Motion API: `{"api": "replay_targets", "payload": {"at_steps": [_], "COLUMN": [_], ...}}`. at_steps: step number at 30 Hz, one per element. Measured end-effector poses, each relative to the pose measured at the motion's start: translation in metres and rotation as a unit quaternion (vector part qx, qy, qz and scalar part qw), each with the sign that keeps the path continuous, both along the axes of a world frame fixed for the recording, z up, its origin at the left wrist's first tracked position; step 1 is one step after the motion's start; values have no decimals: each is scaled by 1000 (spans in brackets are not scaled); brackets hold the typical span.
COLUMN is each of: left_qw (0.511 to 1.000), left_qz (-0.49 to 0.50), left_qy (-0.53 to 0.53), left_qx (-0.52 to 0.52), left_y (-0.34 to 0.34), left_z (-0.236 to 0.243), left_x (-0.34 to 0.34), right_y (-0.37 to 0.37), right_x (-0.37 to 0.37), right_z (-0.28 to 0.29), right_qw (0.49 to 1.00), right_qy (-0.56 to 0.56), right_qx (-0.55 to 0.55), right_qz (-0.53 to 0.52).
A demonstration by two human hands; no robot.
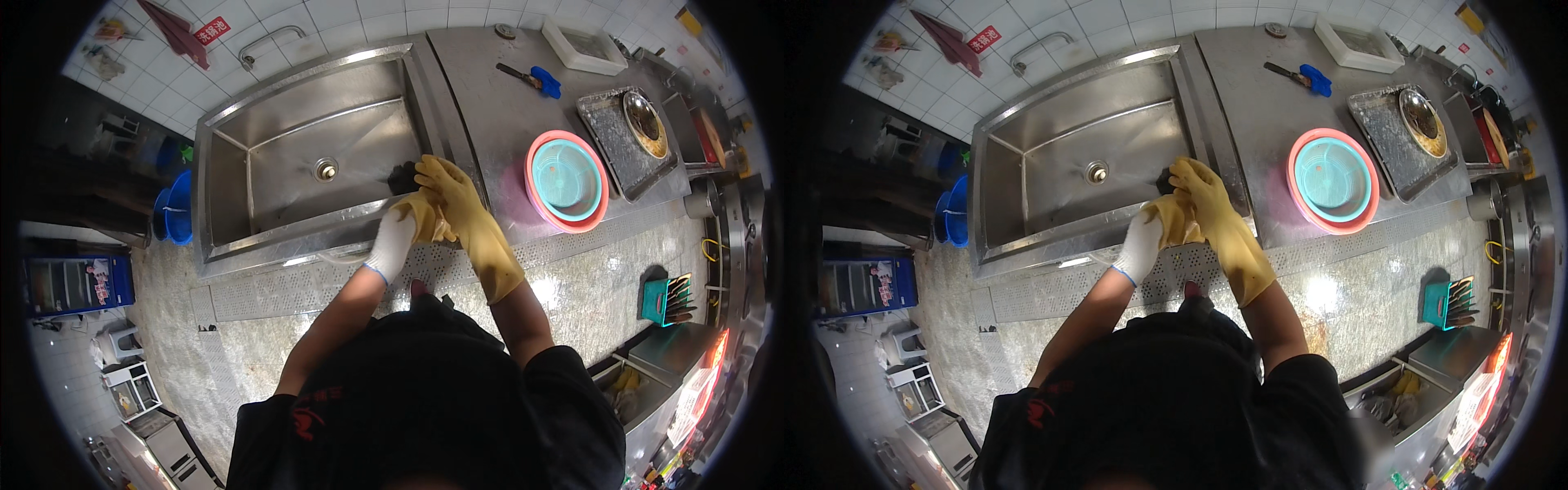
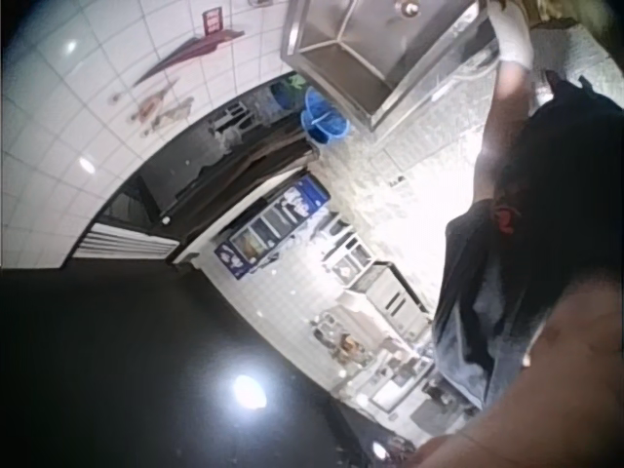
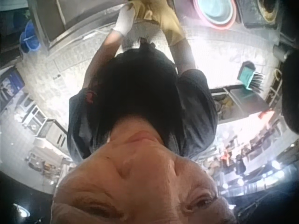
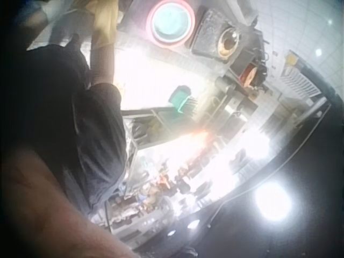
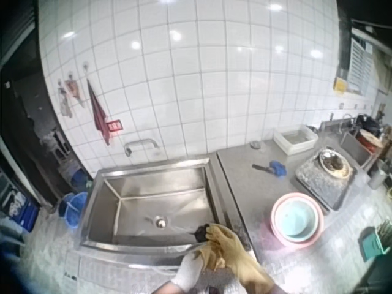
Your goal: The person manipulates a flexible metal hose under a stainless steel sink, detaching and reattaching it to a pipe fitting. They then retrieve scissors from a wall hook and cut a section of the hose.
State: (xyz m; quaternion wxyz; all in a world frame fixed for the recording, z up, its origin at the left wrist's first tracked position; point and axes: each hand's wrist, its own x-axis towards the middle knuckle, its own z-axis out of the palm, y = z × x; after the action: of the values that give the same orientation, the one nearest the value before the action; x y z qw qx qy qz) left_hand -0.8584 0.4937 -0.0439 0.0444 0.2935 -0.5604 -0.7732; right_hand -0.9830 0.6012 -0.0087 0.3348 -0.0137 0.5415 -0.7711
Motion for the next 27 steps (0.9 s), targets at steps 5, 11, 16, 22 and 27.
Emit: {"api": "replay_targets", "payload": {"at_steps": [5, 11, 16, 22, 27], "left_qw": [991, 978, 911, 952, 954], "left_qz": [6, -57, 67, -27, -260], "left_qy": [84, 135, 206, 36, -144], "left_qx": [101, -151, 352, 302, -39], "left_y": [-16, -21, 4, 21, -4], "left_z": [60, 36, 3, -132, -104], "left_x": [-6, -15, -5, 61, 73], "right_y": [22, 96, 116, 80, 53], "right_x": [-7, -19, -8, -10, -19], "right_z": [-36, -73, -87, -100, -71], "right_qw": [992, 982, 979, 992, 989], "right_qy": [-10, 16, -7, -37, 72], "right_qx": [-67, -15, 30, -81, -115], "right_qz": [-108, -189, -200, -85, -56]}}
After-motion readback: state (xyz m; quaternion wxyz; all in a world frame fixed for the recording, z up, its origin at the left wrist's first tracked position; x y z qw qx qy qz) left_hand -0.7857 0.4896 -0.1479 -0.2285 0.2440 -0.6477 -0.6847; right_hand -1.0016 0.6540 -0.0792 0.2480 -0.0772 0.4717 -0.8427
